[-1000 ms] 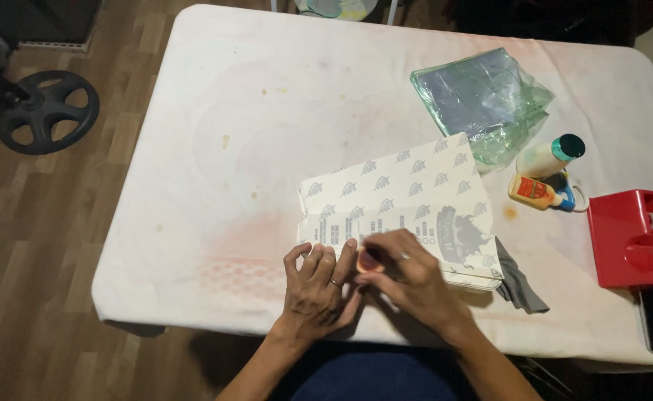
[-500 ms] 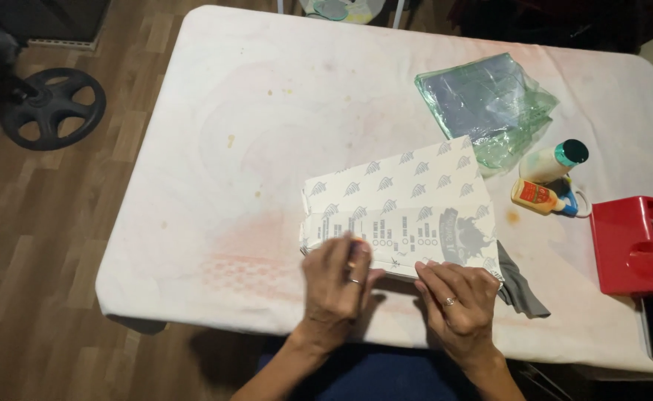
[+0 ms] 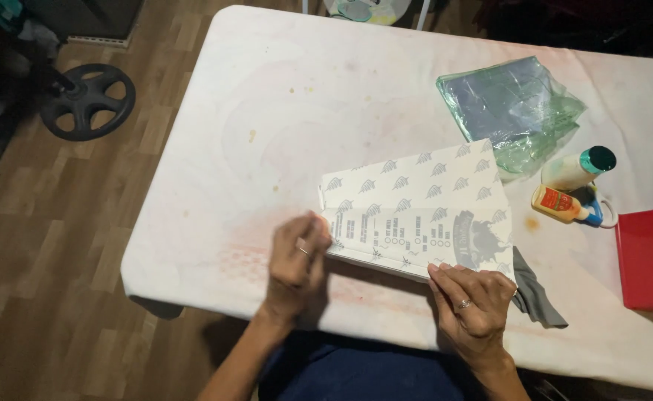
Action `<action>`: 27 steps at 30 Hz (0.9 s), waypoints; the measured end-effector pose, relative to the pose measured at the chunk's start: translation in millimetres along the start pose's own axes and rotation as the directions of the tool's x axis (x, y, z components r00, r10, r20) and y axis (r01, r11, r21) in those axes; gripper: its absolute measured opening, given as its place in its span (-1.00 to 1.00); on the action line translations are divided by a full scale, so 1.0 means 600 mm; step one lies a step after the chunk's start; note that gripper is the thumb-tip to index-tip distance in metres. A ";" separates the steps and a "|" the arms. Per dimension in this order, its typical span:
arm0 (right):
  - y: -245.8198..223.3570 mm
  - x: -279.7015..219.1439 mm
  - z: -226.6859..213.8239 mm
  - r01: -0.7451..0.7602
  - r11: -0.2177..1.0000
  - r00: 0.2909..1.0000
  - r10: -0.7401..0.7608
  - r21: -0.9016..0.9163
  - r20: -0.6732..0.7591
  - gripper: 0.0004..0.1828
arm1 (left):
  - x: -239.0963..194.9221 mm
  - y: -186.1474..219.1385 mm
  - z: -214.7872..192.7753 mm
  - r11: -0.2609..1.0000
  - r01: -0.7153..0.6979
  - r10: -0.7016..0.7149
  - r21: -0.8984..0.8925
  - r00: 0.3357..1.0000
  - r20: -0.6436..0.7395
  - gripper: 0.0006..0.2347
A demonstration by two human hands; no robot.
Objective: Folding and aligning paper wrappers on a table in preparation for packaging.
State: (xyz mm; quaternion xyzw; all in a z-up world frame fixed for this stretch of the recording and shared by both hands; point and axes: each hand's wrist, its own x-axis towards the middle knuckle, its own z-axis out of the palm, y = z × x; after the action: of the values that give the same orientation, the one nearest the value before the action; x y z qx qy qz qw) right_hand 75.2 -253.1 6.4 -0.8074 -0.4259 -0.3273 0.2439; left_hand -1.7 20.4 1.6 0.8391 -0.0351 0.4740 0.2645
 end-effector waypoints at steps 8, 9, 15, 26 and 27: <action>0.002 0.001 -0.001 0.005 1.000 1.000 -0.005 0.008 0.001 -0.71 | -0.023 0.054 0.066 0.927 -0.173 0.198 -0.332 0.979 0.042 -0.64; 0.002 0.000 -0.001 0.010 1.000 1.000 -0.010 0.005 0.005 -0.69 | -0.023 0.062 0.067 0.933 -0.167 0.197 -0.318 0.978 0.065 -0.63; 0.000 0.002 -0.004 0.015 1.000 1.000 -0.015 0.006 0.022 -0.70 | 0.003 0.013 0.000 0.990 0.042 -0.042 -0.133 0.999 0.006 -0.81; 0.000 0.048 -0.030 0.007 1.000 0.989 -0.006 -0.005 0.146 -0.82 | -0.053 -0.031 -0.007 0.945 0.324 -0.328 0.047 0.937 0.123 -0.58; 0.005 0.054 -0.030 0.063 0.998 0.983 -0.064 0.008 0.174 -0.81 | -0.038 -0.010 -0.009 0.971 0.235 -0.237 0.034 0.970 0.058 -0.60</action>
State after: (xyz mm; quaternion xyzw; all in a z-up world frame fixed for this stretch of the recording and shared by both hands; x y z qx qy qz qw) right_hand 85.5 -249.9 41.9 -0.8187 -0.4716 -0.2625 0.1960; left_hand -16.2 23.9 -17.2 0.8551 0.0631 0.4133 0.3065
